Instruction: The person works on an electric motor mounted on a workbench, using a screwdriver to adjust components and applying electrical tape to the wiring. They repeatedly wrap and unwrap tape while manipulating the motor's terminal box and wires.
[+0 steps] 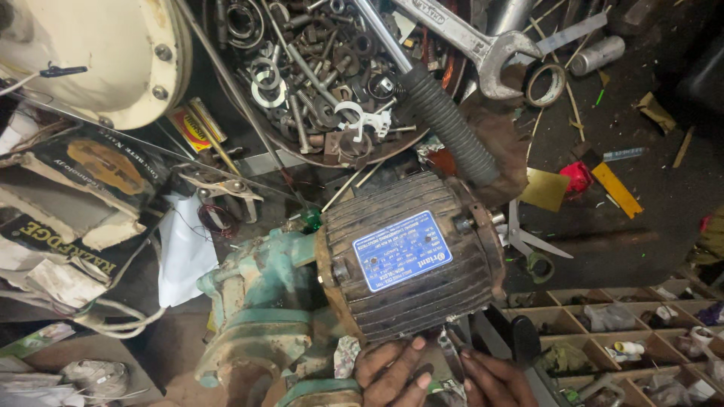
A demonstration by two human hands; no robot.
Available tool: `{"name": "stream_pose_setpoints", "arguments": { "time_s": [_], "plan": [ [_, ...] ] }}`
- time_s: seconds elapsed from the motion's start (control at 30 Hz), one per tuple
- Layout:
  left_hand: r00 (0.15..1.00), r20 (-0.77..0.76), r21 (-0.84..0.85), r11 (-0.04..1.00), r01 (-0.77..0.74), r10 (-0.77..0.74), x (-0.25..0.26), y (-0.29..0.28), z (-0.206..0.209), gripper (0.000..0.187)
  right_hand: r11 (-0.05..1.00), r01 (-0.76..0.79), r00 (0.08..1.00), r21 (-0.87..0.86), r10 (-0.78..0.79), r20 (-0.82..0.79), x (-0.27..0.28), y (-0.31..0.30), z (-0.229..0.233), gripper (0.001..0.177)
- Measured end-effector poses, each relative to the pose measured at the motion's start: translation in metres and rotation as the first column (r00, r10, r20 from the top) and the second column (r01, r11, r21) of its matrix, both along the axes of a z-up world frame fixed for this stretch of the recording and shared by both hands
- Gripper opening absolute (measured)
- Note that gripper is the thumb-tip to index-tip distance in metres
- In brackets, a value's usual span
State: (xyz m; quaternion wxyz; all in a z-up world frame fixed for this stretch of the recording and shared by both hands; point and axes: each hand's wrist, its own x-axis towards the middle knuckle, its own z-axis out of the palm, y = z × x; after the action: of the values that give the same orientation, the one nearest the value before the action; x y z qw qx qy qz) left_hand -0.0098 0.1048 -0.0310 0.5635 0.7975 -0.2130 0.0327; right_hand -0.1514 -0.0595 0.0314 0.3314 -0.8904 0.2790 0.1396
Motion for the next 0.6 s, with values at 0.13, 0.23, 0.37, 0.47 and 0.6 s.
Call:
{"name": "stream_pose_setpoints", "arguments": {
  "time_s": [0.13,0.23,0.37,0.47,0.6],
  "plan": [
    [0.996,-0.028,-0.016,0.996,-0.09,0.09,0.003,-0.011,0.006,0.023,0.997,-0.025,0.993,0.079,0.034,-0.113,0.005,-0.017,0.003,0.028],
    [0.999,0.037,-0.018,1.0,-0.011,0.012,0.011,-0.004,-0.001,0.024,0.974,0.013,0.992,0.227,0.017,-0.128,0.018,-0.033,0.003,0.03],
    [1.0,-0.002,-0.051,0.998,-0.031,0.031,0.008,-0.003,0.002,0.026,0.967,0.116,0.988,0.227,-0.089,-0.124,0.038,-0.028,0.014,0.024],
    [0.995,-0.018,0.03,0.995,-0.095,0.095,0.002,-0.008,0.009,0.025,0.987,0.054,0.987,0.153,-0.03,-0.157,0.057,-0.023,0.022,0.029],
    [0.989,-0.105,0.211,0.97,0.122,-0.102,0.003,0.006,0.021,0.038,0.986,0.138,0.966,0.096,-0.113,-0.233,0.079,-0.006,0.031,0.027]
  ]
}}
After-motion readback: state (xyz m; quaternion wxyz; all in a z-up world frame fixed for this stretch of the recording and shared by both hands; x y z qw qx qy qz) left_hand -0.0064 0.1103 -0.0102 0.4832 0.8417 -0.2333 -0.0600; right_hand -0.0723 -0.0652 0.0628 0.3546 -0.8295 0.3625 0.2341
